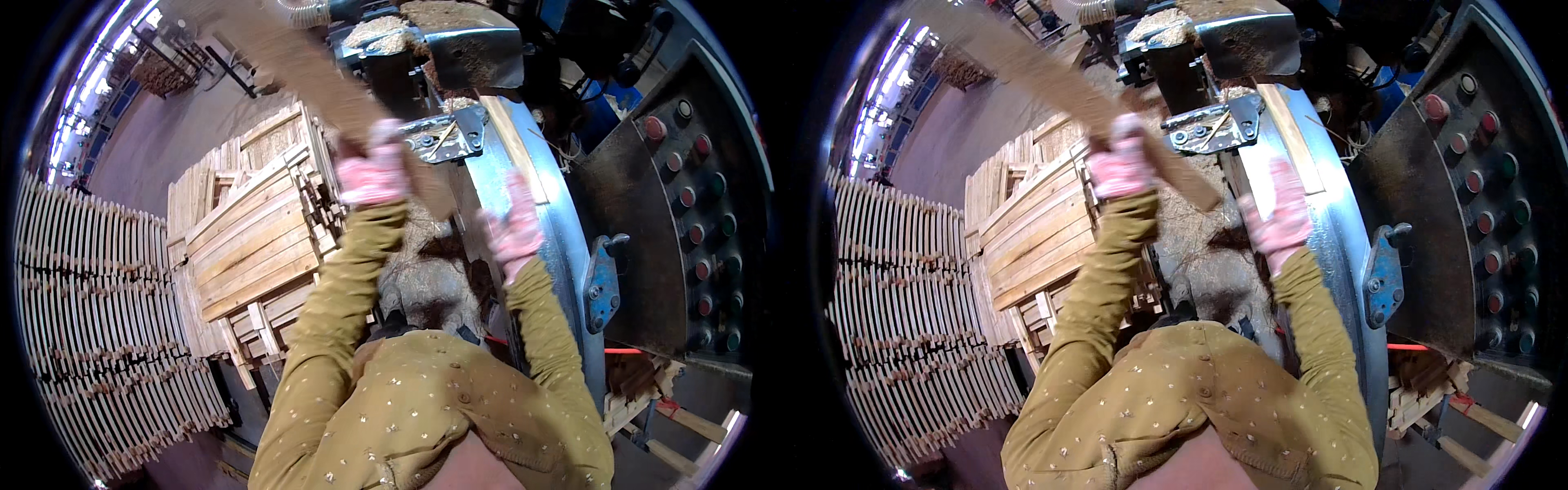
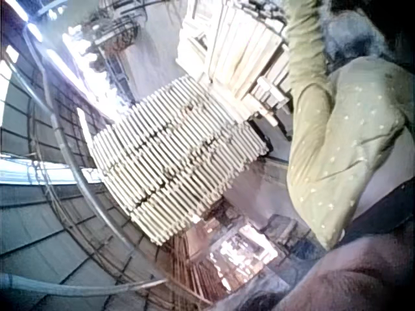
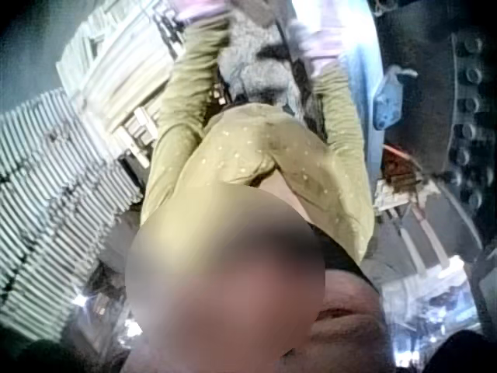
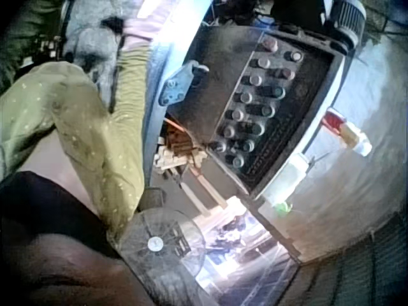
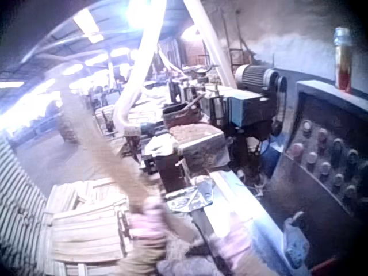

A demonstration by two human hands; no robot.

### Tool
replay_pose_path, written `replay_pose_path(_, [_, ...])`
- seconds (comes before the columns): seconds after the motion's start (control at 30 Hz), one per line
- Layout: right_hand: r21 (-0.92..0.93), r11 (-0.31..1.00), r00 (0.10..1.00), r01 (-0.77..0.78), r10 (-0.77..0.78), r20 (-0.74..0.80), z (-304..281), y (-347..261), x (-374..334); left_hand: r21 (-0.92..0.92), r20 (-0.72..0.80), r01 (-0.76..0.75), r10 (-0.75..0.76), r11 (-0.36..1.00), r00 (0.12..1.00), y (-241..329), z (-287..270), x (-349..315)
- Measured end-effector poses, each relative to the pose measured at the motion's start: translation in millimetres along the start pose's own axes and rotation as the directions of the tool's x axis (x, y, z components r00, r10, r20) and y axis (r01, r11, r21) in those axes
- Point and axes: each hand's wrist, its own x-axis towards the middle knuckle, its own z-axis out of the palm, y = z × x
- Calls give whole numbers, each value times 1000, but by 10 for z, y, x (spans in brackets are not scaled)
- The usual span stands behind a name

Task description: The person organizes and stacks thin wooden strips on a workbench, then moves to a machine to process them. They feed the strips one by one into a planer or jointer, guiding them through the machine and stacking the finished pieces on a nearby rack.

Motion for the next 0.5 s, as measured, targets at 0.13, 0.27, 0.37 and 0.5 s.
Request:
replay_pose_path(0.13, [-386, 867, 896, 316, -407, -180, -288, -43, -381, -40, 253, 217, -200, 975, 947, -688, 765, -931])
replay_pose_path(0.27, [-672, 740, 984, -17, 130, 118, -1487, -212, -1704, 258, 600, 749, -709, 610, 370, -935, 513, -1861])
replay_pose_path(0.37, [-795, 607, 973, 10, 178, 148, -2132, -317, -2876, 612, 691, 576, -721, 542, -56, -1024, 382, -2088])
replay_pose_path(0.5, [-815, 575, 983, -65, 176, 46, -1835, -223, -2611, 367, 746, 618, -617, 696, 252, -1204, 457, -2155])
